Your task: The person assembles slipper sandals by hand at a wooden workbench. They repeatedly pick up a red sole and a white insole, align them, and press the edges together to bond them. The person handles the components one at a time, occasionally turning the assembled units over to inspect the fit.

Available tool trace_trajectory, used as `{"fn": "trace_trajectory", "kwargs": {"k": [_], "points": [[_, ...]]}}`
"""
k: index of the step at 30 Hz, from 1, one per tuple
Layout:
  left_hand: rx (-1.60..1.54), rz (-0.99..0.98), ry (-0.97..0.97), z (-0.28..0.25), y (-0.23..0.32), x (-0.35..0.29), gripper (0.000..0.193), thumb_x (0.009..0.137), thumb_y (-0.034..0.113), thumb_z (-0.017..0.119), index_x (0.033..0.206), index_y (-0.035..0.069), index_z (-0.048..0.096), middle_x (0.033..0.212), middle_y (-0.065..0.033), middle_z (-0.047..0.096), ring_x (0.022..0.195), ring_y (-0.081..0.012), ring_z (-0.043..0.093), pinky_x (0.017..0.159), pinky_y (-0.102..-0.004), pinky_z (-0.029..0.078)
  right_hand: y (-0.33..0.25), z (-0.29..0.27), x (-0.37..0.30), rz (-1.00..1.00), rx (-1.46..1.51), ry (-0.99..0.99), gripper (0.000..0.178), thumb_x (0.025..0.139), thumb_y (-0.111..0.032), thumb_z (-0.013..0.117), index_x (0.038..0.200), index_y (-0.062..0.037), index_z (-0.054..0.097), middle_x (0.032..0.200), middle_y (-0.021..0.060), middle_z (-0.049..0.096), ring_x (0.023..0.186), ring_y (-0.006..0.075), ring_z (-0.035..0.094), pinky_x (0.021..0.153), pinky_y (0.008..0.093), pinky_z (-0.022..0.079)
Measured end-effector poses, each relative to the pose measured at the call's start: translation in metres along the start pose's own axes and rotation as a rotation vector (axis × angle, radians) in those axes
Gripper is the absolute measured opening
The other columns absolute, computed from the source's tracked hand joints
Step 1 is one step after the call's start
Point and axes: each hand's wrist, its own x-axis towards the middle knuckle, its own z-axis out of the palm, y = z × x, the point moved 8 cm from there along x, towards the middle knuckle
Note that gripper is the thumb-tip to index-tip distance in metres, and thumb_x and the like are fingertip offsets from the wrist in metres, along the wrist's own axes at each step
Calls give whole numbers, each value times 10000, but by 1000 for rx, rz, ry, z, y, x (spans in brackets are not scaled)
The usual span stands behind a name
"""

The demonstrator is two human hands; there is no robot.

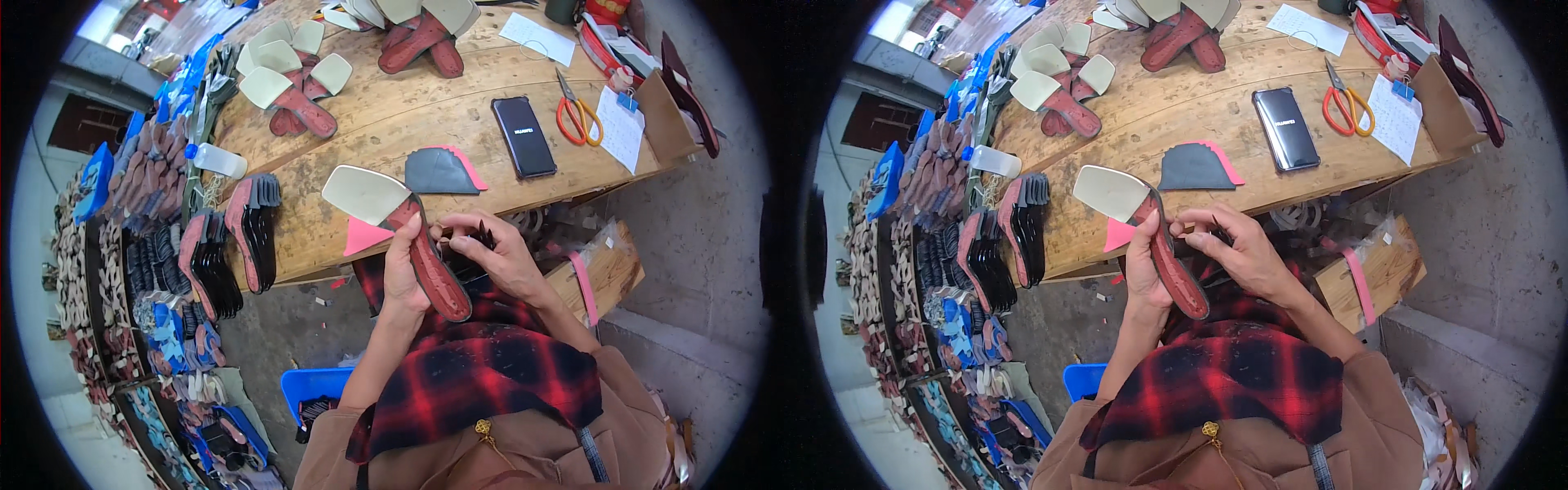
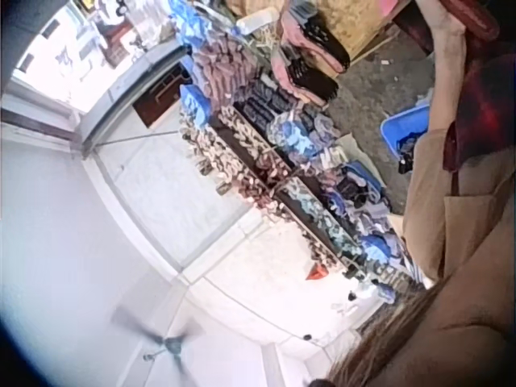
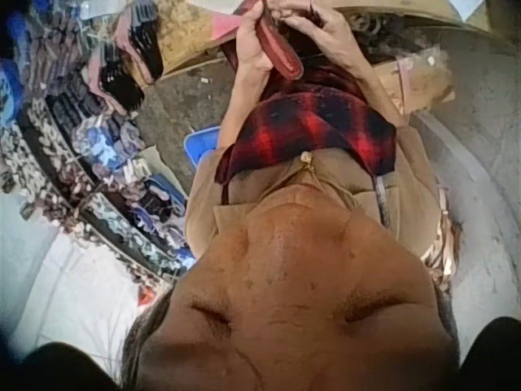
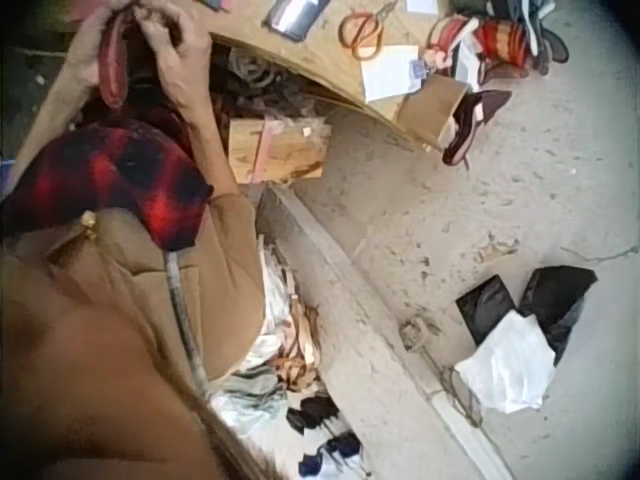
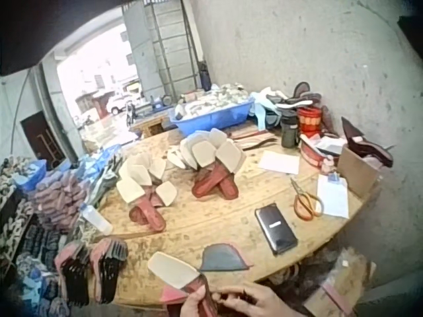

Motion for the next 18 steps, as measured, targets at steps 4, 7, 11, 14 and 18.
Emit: {"fn": "trace_trajectory", "kwargs": {"k": [4,7,11,14,18], "points": [[-5,-28,-61,5,3,-4,256,946,318,602,915,64,600,737,-42,614,703,-165,616,659,-300,531,-18,17,-12,-116,-273,-3,314,952,-43,562,1265,-13,573,1098,123,645,947,211,634,863,309,488],[-77,-35,-75,5,3,-2,239,939,307,619,923,70,600,767,-41,621,685,-154,610,646,-277,527,-17,20,-12,-173,-255,-31,358,942,-4,552,1299,-30,551,1144,129,630,955,213,629,842,298,490],[-75,49,-38,-7,20,2,210,937,264,630,952,59,586,765,-37,566,673,-155,582,643,-290,519,-4,16,-7,86,37,-66,343,910,-18,600,1253,-15,597,1122,64,658,899,119,599,785,243,484],[-98,-5,-42,-13,21,3,224,926,298,643,934,82,584,755,-36,606,682,-154,605,617,-285,526,15,2,-11,305,253,20,252,909,-74,629,1158,-36,646,934,8,669,685,24,532,599,184,423],[-35,-49,-55,-12,10,1,221,920,301,649,939,91,585,741,-24,595,684,-157,621,604,-288,525,25,-20,-7,299,350,219,121,926,-132,634,1026,-73,601,799,3,653,585,35,530,474,172,337]]}}
